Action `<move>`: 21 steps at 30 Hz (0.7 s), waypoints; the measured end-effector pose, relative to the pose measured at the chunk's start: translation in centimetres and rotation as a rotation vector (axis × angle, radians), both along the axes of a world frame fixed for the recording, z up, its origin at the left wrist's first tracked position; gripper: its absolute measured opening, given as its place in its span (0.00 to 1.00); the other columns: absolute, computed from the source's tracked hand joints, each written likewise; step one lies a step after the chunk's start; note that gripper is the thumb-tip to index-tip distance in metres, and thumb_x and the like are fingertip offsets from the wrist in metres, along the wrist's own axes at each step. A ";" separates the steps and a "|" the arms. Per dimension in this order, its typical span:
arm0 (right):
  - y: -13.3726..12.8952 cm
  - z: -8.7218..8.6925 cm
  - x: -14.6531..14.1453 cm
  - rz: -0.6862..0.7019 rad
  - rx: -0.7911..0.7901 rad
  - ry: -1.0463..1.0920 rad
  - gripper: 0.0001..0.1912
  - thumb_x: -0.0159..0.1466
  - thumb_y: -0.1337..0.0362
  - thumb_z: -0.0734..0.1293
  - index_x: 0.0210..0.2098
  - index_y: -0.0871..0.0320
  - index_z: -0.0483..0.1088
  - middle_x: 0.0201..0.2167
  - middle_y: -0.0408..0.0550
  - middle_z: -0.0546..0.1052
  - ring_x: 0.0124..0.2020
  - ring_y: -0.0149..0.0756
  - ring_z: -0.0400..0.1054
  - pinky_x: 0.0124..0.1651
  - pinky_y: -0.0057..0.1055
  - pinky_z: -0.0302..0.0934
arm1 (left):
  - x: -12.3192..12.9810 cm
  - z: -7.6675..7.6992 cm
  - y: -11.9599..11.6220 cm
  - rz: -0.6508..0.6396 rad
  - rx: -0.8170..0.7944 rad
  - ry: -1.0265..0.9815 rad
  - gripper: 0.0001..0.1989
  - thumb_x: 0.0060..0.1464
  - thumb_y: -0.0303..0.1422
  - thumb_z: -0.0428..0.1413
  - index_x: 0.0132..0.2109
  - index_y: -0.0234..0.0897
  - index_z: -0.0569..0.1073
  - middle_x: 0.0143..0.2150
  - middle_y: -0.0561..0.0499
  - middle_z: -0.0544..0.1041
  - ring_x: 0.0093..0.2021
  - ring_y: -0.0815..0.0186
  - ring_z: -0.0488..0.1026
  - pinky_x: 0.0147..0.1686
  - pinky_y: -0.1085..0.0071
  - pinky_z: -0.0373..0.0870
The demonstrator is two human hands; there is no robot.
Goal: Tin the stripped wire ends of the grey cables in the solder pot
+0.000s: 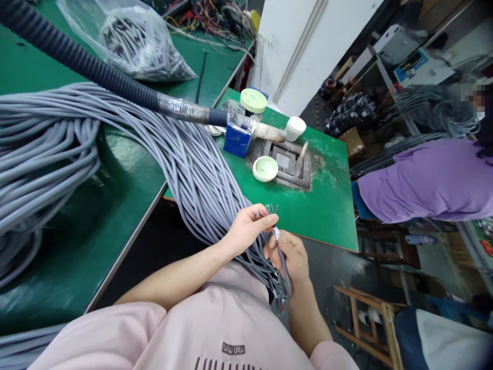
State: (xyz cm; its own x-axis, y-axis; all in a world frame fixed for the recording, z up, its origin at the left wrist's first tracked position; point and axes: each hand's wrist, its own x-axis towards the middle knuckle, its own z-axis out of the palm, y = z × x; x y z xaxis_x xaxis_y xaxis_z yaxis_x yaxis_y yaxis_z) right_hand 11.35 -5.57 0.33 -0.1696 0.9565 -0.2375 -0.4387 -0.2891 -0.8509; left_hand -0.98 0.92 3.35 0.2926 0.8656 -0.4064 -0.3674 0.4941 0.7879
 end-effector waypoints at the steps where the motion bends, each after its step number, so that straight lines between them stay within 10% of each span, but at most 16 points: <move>1: 0.0 0.1 -0.1 -0.005 -0.007 -0.004 0.18 0.63 0.51 0.64 0.26 0.58 0.70 0.09 0.38 0.64 0.12 0.27 0.53 0.23 0.27 0.51 | 0.0 0.0 0.0 -0.001 -0.003 0.001 0.21 0.36 0.42 0.68 0.23 0.34 0.66 0.18 0.57 0.70 0.20 0.76 0.66 0.24 0.79 0.65; 21: 0.0 0.1 -0.2 -0.067 -0.030 -0.035 0.18 0.62 0.51 0.65 0.24 0.58 0.69 0.08 0.38 0.64 0.12 0.25 0.51 0.22 0.27 0.50 | 0.1 -0.4 0.0 -0.010 0.005 0.023 0.21 0.37 0.43 0.68 0.23 0.34 0.66 0.18 0.57 0.70 0.20 0.76 0.65 0.25 0.78 0.65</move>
